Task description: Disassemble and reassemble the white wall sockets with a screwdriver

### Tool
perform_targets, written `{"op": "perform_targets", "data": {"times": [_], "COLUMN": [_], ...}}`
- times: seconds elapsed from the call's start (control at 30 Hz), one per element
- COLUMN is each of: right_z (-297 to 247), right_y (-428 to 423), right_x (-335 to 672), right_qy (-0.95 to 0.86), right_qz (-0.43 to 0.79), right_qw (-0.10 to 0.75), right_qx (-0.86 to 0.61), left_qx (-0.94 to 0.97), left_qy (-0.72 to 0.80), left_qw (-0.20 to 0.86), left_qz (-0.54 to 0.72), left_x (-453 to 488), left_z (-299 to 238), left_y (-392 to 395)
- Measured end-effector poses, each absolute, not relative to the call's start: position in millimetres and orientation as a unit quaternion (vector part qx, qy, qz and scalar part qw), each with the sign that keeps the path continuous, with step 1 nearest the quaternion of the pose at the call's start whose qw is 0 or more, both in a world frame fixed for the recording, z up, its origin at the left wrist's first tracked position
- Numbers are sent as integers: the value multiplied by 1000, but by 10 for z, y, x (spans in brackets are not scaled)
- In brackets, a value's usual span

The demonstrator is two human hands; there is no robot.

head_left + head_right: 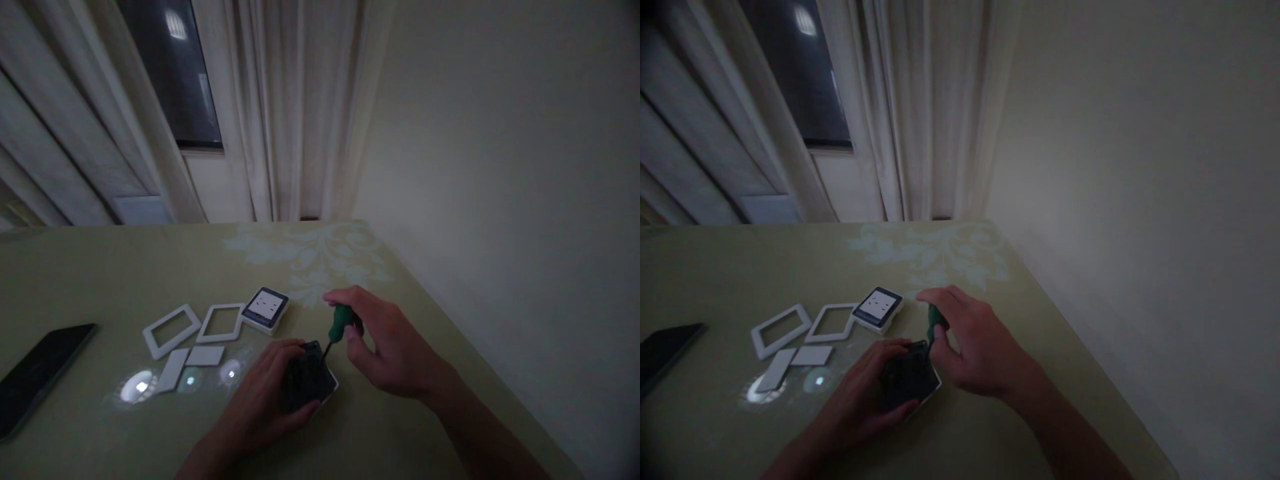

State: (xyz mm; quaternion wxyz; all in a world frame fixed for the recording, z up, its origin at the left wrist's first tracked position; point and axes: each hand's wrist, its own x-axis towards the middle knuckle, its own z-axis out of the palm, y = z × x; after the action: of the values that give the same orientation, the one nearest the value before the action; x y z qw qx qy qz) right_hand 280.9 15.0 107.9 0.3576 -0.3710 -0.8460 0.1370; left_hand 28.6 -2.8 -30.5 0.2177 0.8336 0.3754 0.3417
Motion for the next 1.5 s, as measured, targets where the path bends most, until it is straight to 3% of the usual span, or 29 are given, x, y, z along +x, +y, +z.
{"op": "perform_targets", "data": {"times": [0.27,0.4,0.63,1.0,1.3,1.5], "right_z": [1236,1207,1269,1206,1280,947], "right_y": [303,355,349,282,240,366], "right_x": [2616,2635,2706,2522,2677,2895], "right_qy": [-872,-866,-822,-825,-716,-533], "right_qz": [155,105,103,155,117,288], "right_qw": [316,315,408,432,562,659], "right_qx": [-339,-374,-384,-330,-398,-445], "left_qx": [821,818,802,802,786,787], "left_qy": [390,388,399,392,426,431], "left_qw": [240,248,253,255,219,222], "left_qz": [342,345,365,371,390,382], "left_x": [267,266,257,251,183,281], "left_z": [-316,-334,-294,-194,-216,-207], "left_y": [-25,-18,-34,-33,46,8]}}
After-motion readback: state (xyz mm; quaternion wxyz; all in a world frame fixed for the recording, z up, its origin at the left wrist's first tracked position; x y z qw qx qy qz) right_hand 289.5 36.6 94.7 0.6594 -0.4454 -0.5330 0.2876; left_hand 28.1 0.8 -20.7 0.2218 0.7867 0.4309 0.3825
